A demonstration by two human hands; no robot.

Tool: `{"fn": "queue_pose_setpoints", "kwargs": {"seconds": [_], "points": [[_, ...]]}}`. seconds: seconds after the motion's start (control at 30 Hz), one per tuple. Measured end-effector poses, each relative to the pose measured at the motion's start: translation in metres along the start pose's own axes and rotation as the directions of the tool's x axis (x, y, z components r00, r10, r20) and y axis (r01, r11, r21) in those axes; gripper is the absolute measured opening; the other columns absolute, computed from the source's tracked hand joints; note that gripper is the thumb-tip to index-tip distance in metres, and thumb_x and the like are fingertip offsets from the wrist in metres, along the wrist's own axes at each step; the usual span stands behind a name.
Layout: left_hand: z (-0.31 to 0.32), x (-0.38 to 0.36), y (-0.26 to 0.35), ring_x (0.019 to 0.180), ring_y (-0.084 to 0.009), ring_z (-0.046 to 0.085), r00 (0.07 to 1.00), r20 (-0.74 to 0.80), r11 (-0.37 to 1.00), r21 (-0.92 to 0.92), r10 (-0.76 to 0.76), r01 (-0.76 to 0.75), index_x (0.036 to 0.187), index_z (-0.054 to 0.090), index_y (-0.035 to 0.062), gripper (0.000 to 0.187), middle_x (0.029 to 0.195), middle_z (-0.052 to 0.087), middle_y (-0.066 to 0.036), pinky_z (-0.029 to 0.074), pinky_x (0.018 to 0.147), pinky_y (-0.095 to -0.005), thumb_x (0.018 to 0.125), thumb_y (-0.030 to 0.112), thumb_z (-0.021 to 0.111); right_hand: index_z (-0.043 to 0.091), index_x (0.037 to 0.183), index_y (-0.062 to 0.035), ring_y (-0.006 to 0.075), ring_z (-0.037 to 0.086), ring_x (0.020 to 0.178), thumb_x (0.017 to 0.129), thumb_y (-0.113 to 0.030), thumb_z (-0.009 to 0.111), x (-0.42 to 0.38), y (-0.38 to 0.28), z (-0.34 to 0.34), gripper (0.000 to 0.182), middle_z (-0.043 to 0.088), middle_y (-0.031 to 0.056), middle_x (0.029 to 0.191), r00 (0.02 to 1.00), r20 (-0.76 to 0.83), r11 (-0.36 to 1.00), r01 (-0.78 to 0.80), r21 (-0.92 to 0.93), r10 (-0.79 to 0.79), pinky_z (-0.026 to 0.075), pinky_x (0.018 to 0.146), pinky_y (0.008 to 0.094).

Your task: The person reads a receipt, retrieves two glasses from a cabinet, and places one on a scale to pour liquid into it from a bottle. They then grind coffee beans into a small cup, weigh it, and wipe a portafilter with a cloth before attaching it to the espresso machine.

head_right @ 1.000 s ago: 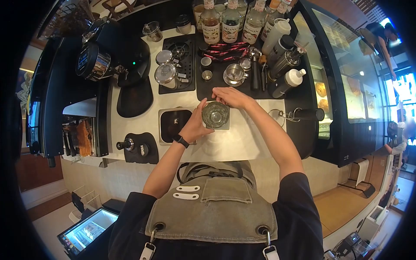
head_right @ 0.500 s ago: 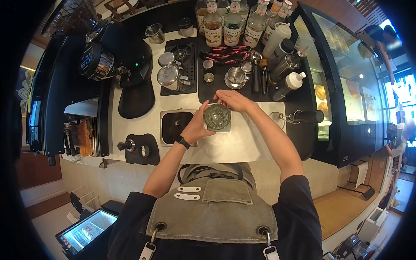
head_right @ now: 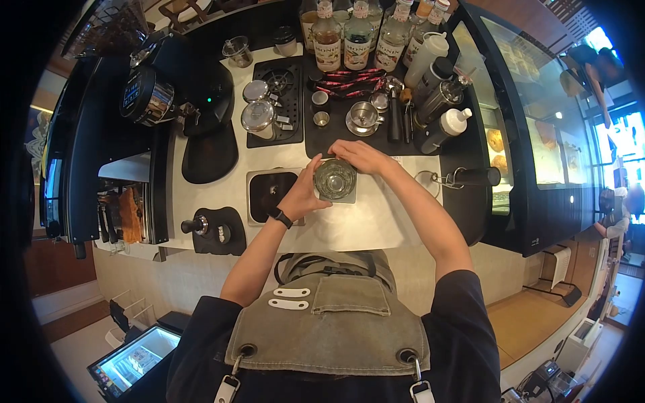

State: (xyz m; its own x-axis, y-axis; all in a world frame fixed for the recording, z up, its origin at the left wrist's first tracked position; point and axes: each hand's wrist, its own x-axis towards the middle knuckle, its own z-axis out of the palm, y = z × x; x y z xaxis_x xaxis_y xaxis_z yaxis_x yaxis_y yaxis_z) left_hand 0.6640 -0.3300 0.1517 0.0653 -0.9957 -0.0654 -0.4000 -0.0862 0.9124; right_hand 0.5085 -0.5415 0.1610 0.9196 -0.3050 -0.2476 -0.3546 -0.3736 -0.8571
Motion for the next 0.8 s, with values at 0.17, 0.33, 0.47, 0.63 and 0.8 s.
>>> {"fn": "queue_pose_setpoints", "kwargs": {"seconds": [0.17, 0.33, 0.47, 0.63, 0.8], "points": [[-0.001, 0.004, -0.002, 0.144, -0.0424, 0.039, 0.998, 0.035, 0.996, 0.079, 0.043, -0.046, 0.165, 0.016, 0.0087, 0.127, 0.152, 0.043, -0.023, 0.035, 0.124, -0.0465, 0.063, 0.008, 0.092, 0.057, 0.142, -0.0080, 0.0310, 0.061, 0.126, 0.090, -0.020, 0.078, -0.044, 0.014, 0.008, 0.057, 0.064, 0.0145, 0.139, 0.988, -0.133, 0.985, 0.093, 0.148, -0.073, 0.047, 0.109, 0.0414], [-0.001, 0.008, -0.001, 0.144, -0.0441, 0.036, 0.997, 0.077, 0.995, 0.102, 0.016, -0.024, 0.165, 0.016, 0.0089, 0.130, 0.154, 0.041, -0.022, 0.034, 0.123, -0.0490, 0.062, 0.013, 0.095, 0.044, 0.153, -0.0075, 0.0264, 0.055, 0.138, 0.071, -0.016, 0.094, -0.091, -0.065, 0.051, 0.097, 0.058, 0.0144, 0.147, 0.940, -0.339, 0.998, 0.057, 0.019, -0.048, 0.041, 0.119, 0.0384], [0.001, 0.007, -0.002, 0.144, -0.0432, 0.037, 0.995, 0.042, 0.974, 0.202, 0.094, -0.100, 0.165, 0.019, 0.0087, 0.127, 0.153, 0.039, -0.020, 0.036, 0.122, -0.0484, 0.064, 0.014, 0.096, 0.042, 0.154, -0.0050, 0.0252, 0.048, 0.143, 0.065, -0.020, 0.099, -0.088, -0.054, 0.078, 0.106, 0.051, 0.0137, 0.152, 0.896, -0.434, 0.971, 0.017, 0.237, 0.091, 0.036, 0.122, 0.0397], [0.010, -0.009, 0.010, 0.140, -0.0353, 0.045, 0.997, -0.033, 0.994, 0.090, 0.069, -0.066, 0.159, 0.034, 0.0095, 0.102, 0.148, 0.037, -0.016, 0.042, 0.118, -0.0411, 0.074, 0.007, 0.090, 0.043, 0.148, -0.0068, 0.0236, 0.051, 0.136, 0.070, -0.005, 0.094, -0.122, -0.049, 0.086, 0.093, 0.053, 0.0089, 0.144, 0.635, -0.771, 0.908, 0.293, 0.298, 0.049, 0.042, 0.115, 0.0415], [0.015, -0.020, 0.010, 0.126, -0.0308, 0.053, 0.996, -0.075, 0.999, 0.024, 0.045, -0.044, 0.145, 0.051, 0.0103, 0.075, 0.136, 0.042, -0.013, 0.052, 0.109, -0.0389, 0.079, 0.004, 0.086, 0.044, 0.147, -0.0043, 0.0240, 0.051, 0.136, 0.074, -0.005, 0.092, -0.145, -0.039, 0.075, 0.087, 0.052, 0.0109, 0.143, 0.521, -0.842, 0.912, 0.264, 0.315, 0.140, 0.044, 0.115, 0.0399]]}}
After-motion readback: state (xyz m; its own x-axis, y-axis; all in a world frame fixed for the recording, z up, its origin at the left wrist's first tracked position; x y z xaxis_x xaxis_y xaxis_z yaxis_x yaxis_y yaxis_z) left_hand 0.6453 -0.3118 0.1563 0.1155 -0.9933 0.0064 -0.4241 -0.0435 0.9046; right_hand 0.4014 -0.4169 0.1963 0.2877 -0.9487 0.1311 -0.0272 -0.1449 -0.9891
